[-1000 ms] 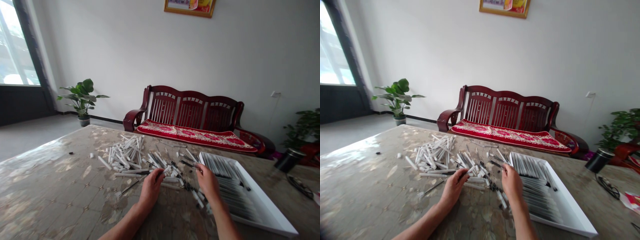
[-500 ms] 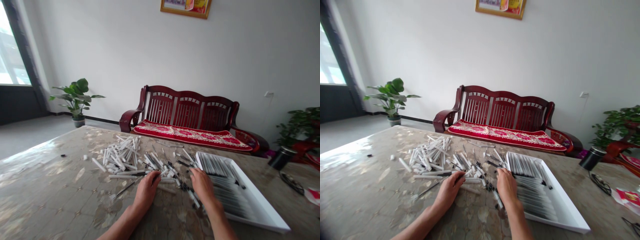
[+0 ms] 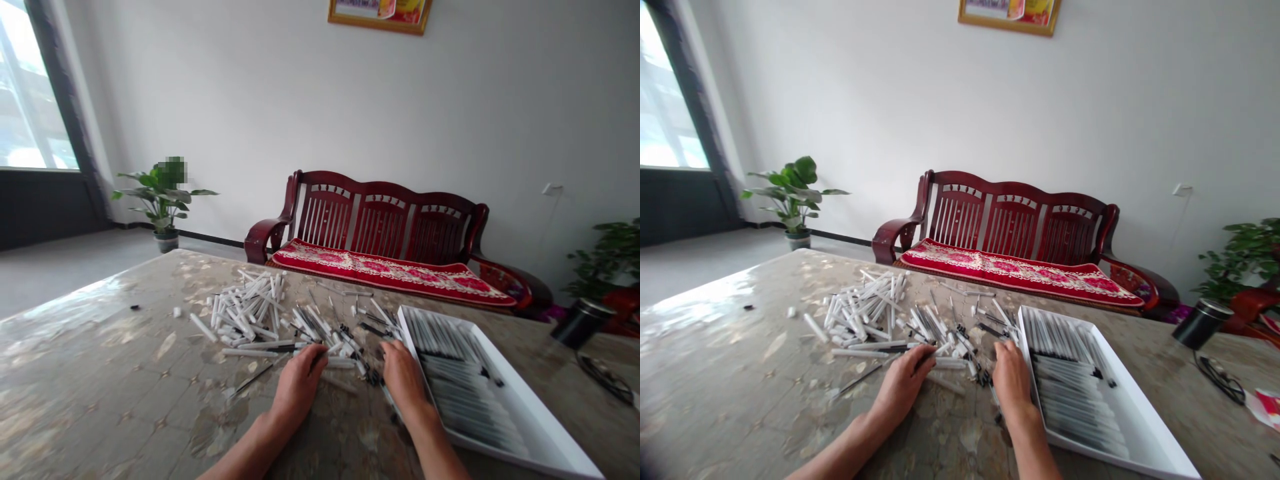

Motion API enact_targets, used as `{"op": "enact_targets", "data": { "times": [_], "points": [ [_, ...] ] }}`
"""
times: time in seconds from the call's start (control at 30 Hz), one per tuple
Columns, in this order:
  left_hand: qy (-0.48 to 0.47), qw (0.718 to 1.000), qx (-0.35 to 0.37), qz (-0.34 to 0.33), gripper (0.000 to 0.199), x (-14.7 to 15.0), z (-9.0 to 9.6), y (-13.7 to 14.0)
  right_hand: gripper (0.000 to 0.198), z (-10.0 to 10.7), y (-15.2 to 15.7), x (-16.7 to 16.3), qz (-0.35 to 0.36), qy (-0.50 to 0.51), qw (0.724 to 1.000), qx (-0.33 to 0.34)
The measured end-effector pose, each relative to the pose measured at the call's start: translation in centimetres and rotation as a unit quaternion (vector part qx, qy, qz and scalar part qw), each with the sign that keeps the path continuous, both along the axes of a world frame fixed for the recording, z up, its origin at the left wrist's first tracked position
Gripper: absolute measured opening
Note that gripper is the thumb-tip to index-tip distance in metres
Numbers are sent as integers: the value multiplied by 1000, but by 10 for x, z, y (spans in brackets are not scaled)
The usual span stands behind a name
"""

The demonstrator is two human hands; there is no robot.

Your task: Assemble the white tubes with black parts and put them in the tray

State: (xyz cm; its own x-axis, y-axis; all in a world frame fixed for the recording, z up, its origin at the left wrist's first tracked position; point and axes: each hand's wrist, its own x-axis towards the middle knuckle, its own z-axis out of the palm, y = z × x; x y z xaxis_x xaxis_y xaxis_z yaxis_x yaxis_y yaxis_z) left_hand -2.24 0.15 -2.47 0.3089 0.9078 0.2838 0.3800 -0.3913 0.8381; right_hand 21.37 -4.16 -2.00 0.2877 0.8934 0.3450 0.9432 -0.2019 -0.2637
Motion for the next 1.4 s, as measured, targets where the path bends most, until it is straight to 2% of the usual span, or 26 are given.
{"op": "enact_targets", "data": {
  "times": [0.1,0.17,0.23,0.3,0.37,0.43,0.63,0.87,1.17,1.4],
  "points": [
    [-4,1000,5,-6,21,1,1,-1,32,4,-1,-13,33,149,983,105],
    [-5,1000,7,-6,20,1,1,-2,22,7,0,-30,63,300,939,156],
    [-7,1000,9,-8,20,1,1,-2,20,9,-1,-51,77,438,880,168],
    [-10,1000,10,-16,20,1,1,-2,25,11,-3,-70,86,524,832,161],
    [-12,1000,9,-25,20,2,1,-3,31,11,-6,-84,94,572,801,149],
    [-14,999,8,-29,20,2,0,-3,35,12,-8,-91,101,597,783,143],
    [-8,999,10,-51,20,3,-2,-4,42,10,-6,-84,69,608,769,184],
    [-18,998,14,-66,19,3,0,-5,41,12,-4,-83,61,623,760,173],
    [-33,997,-4,-63,20,3,2,-5,42,13,-5,-79,62,624,764,154],
    [-33,996,20,-79,22,1,-1,-5,43,13,-6,-76,71,606,778,149]
  ]
}}
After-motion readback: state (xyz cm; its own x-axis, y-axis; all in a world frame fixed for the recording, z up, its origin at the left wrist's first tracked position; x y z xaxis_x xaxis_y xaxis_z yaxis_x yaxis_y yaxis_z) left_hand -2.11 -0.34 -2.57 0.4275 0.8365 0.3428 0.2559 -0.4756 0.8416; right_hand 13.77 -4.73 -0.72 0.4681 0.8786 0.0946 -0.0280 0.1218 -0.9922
